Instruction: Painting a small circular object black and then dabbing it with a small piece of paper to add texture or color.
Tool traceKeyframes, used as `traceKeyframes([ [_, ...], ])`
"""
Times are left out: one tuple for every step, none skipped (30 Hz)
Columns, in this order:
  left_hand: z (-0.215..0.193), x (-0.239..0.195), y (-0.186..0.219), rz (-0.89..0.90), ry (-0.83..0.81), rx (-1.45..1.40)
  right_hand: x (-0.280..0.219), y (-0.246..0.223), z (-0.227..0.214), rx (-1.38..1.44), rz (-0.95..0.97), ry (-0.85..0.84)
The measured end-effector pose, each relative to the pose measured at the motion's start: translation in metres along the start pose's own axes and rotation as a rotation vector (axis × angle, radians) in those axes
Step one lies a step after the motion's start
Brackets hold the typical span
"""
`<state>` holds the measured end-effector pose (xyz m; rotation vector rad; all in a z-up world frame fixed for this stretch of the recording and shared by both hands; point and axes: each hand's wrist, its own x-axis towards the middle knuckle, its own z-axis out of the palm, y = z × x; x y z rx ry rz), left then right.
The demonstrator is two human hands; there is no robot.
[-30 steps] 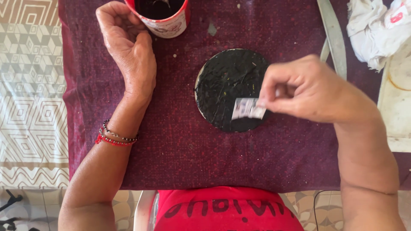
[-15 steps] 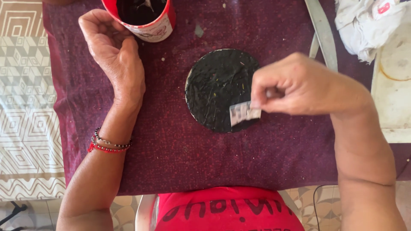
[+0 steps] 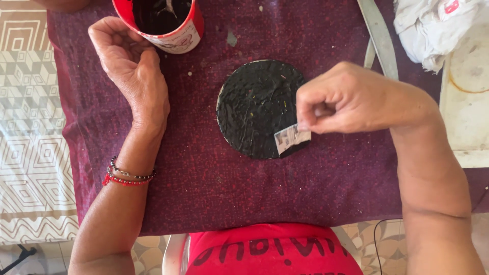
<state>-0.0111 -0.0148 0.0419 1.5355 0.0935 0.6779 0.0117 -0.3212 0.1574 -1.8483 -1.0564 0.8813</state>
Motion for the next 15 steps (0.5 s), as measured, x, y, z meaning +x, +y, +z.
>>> traceKeyframes([
  [0.000, 0.000, 0.001, 0.001, -0.001, 0.000, 0.000, 0.003, -0.002, 0.000, -0.001, 0.001],
  [0.000, 0.000, 0.002, -0.006, -0.003, -0.012, -0.001, 0.007, -0.004, 0.022, -0.009, 0.037],
  [0.001, -0.001, 0.004, -0.013, -0.006, -0.023, -0.002, 0.010, -0.006, 0.044, -0.018, 0.072],
  [0.001, -0.001, 0.003, -0.011, -0.007, -0.024, -0.004, 0.011, -0.008, 0.042, -0.019, 0.074],
  [0.000, 0.000, 0.003, 0.007, -0.004, -0.012, -0.005, 0.011, -0.010, 0.050, 0.006, 0.133],
  [0.001, 0.000, 0.003, 0.025, -0.003, -0.004, -0.007, 0.012, -0.013, 0.056, 0.032, 0.195],
  [0.002, 0.001, 0.002, 0.028, -0.006, -0.008, -0.010, 0.014, -0.016, 0.052, 0.033, 0.199],
  [0.001, 0.001, 0.002, 0.011, -0.007, -0.012, -0.014, 0.017, -0.017, 0.125, 0.055, 0.249],
  [0.000, 0.000, 0.002, -0.006, -0.008, -0.016, -0.017, 0.020, -0.018, 0.198, 0.077, 0.300],
  [0.000, -0.001, 0.002, -0.005, -0.009, -0.016, -0.017, 0.021, -0.019, 0.198, 0.076, 0.300],
  [0.000, -0.001, 0.003, -0.015, 0.000, -0.004, -0.017, 0.021, -0.021, 0.170, 0.090, 0.191],
  [0.001, 0.000, 0.003, -0.024, 0.008, 0.007, -0.018, 0.021, -0.024, 0.140, 0.104, 0.083],
  [0.001, 0.000, 0.003, -0.022, 0.007, 0.006, -0.014, 0.021, -0.022, 0.139, 0.104, 0.086],
  [0.001, 0.000, 0.002, -0.015, 0.006, 0.010, -0.012, 0.021, -0.020, 0.102, 0.107, 0.049],
  [0.000, 0.000, 0.001, -0.009, 0.006, 0.014, -0.010, 0.020, -0.017, 0.066, 0.111, 0.013],
])
